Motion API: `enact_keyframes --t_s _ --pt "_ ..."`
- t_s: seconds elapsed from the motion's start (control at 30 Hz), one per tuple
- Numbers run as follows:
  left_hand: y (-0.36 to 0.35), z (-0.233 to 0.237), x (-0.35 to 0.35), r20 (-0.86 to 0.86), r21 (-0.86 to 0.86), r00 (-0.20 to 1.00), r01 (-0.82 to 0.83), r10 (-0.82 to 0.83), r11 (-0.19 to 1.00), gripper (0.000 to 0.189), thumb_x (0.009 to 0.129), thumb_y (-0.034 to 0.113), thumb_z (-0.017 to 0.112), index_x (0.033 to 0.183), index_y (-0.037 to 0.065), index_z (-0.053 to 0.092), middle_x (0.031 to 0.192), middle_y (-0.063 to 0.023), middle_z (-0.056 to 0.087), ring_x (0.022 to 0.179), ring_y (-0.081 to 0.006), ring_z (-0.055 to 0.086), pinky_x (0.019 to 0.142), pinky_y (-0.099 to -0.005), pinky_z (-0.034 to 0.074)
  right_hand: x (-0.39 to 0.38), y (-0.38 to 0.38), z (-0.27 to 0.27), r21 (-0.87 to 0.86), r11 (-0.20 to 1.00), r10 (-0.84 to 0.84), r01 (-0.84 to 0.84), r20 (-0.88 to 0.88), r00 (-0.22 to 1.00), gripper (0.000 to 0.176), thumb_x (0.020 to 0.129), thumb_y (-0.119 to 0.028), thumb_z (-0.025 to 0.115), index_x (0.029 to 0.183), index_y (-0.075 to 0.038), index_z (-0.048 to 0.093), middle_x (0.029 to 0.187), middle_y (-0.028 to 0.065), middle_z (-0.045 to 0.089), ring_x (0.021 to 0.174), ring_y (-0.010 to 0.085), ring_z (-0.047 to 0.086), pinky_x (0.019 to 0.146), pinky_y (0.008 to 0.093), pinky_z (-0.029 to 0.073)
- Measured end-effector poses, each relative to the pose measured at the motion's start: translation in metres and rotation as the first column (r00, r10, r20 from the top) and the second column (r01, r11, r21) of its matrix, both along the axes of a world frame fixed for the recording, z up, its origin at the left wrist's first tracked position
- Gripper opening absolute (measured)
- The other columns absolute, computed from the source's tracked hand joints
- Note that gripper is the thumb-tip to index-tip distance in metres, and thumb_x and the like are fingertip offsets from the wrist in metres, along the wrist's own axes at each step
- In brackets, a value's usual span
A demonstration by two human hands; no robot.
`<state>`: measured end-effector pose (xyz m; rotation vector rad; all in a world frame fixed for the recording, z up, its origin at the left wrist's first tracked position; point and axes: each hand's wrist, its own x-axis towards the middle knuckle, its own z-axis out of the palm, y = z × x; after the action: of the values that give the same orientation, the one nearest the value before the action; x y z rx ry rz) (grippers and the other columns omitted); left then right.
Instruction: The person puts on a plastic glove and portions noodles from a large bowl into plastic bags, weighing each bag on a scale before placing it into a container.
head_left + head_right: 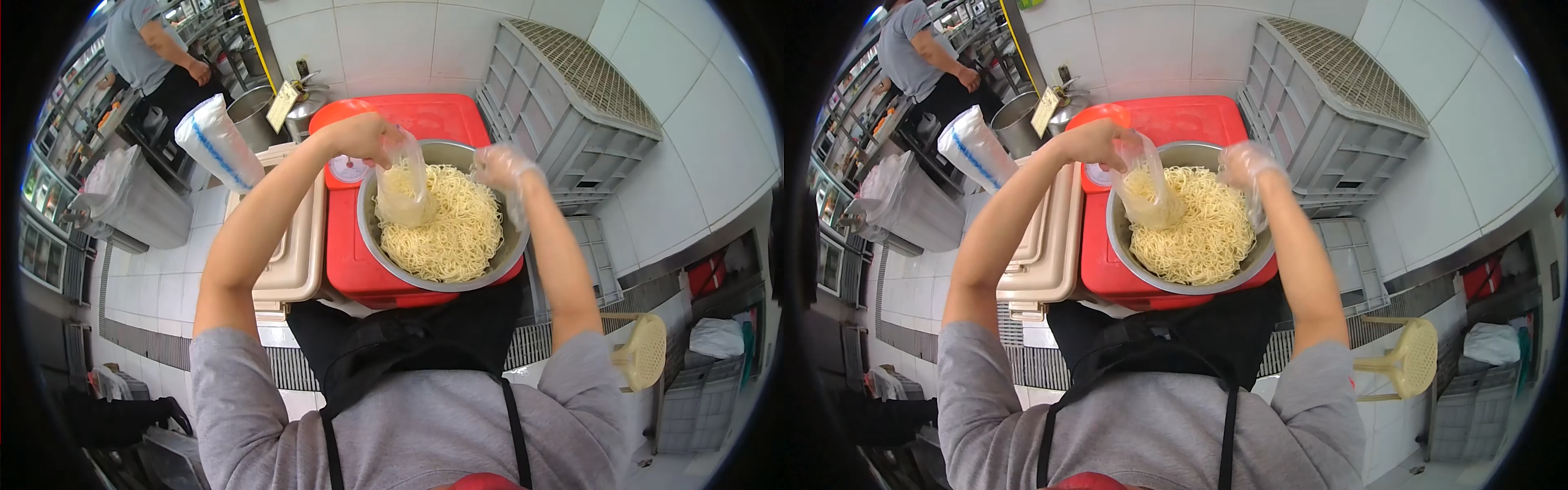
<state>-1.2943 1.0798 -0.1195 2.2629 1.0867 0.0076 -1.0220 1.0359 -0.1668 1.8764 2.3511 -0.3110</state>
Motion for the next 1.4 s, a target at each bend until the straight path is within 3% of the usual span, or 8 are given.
enact_keyframes --t_s 0.23,0.43,0.5,0.6,0.9,1.13,1.27,1.4 --pt "0.024 0.011 0.002 0.084 0.33 0.99 0.076 -0.109 0.941 0.057 0.06 -0.005 0.05 0.116 0.006 0.055 0.1 -0.0111 0.061 0.055 -0.0151 0.055 0.06 -0.0282 0.048 -0.008 -0.019 -0.131 -0.069 0.992 -0.114 0.105 -0.14 0.984 0.058 0.08 -0.035 0.053 0.129 -0.006 0.039 0.133 0.0164 0.037 0.123 0.0297 0.036 0.103 0.0334 0.028" --pt "0.066 0.104 -0.012 -0.087 0.326 0.976 -0.16 0.198 0.932 0.058 0.062 -0.003 0.051 0.12 0.003 0.051 0.112 -0.0166 0.056 0.091 -0.0241 0.058 0.075 -0.031 0.047 -0.011 -0.035 -0.147 0.049 0.985 -0.151 0.167 -0.233 0.961 0.069 0.079 -0.036 0.051 0.137 -0.01 0.024 0.136 0.0198 0.031 0.126 0.0313 0.03 0.105 0.036 0.024" --pt "0.097 0.094 -0.022 -0.271 0.747 0.954 0.124 0.13 0.653 0.059 0.064 -0.004 0.051 0.122 0.003 0.047 0.121 -0.0155 0.051 0.1 -0.0288 0.056 0.081 -0.0337 0.046 -0.013 -0.038 -0.145 0.043 0.984 -0.156 0.172 -0.26 0.953 0.069 0.079 -0.036 0.05 0.137 -0.01 0.024 0.137 0.0196 0.029 0.127 0.0314 0.029 0.105 0.0357 0.023" --pt "0.135 0.069 -0.037 -0.32 0.873 0.933 0.222 0.166 0.434 0.062 0.065 -0.006 0.05 0.126 0.005 0.043 0.129 -0.0127 0.044 0.098 -0.0299 0.056 0.081 -0.0356 0.047 -0.012 -0.039 -0.146 0.022 0.973 -0.217 0.229 -0.247 0.944 0.068 0.079 -0.036 0.05 0.137 -0.012 0.025 0.138 0.0192 0.028 0.127 0.0321 0.029 0.105 0.0356 0.023" --pt "0.122 -0.046 -0.071 -0.201 0.859 0.96 0.077 0.195 0.505 0.056 0.066 -0.005 0.047 0.122 0.003 0.045 0.142 -0.0035 0.024 0.079 -0.0267 0.062 0.066 -0.0354 0.051 -0.017 -0.045 -0.13 -0.056 0.965 -0.261 0.255 -0.278 0.924 0.066 0.08 -0.035 0.052 0.137 -0.016 0.026 0.14 0.019 0.023 0.129 0.0327 0.024 0.107 0.0358 0.02" --pt "0.078 -0.056 -0.069 -0.126 0.769 0.98 0.0 0.151 0.639 0.039 0.07 0.005 0.054 0.109 0.008 0.054 0.142 -0.0039 0.024 0.075 -0.0255 0.062 0.063 -0.0375 0.049 -0.011 -0.04 -0.146 -0.015 0.975 -0.215 0.22 -0.295 0.931 0.065 0.079 -0.035 0.052 0.136 -0.015 0.028 0.139 0.0194 0.025 0.129 0.032 0.025 0.107 0.0346 0.02" --pt "0.07 -0.032 -0.096 -0.053 0.829 0.999 0.046 -0.003 0.557 0.02 0.073 0.014 0.059 0.092 0.01 0.06 0.128 -0.0021 0.044 0.076 -0.0258 0.061 0.068 -0.0371 0.049 -0.018 -0.041 -0.137 -0.05 0.974 -0.228 0.222 -0.262 0.938 0.065 0.08 -0.031 0.053 0.136 -0.009 0.028 0.137 0.0197 0.03 0.129 0.0324 0.025 0.107 0.0349 0.02" --pt "0.086 0.022 -0.168 -0.024 0.941 0.936 -0.097 0.351 0.324 0.024 0.074 0.01 0.053 0.096 0.008 0.062 0.1 -0.0092 0.059 0.09 -0.0268 0.058 0.076 -0.0361 0.047 -0.014 -0.038 -0.146 0.076 0.985 -0.129 0.152 -0.254 0.959 0.064 0.08 -0.03 0.052 0.134 -0.005 0.029 0.134 0.0204 0.034 0.127 0.0318 0.029 0.105 0.0366 0.023"
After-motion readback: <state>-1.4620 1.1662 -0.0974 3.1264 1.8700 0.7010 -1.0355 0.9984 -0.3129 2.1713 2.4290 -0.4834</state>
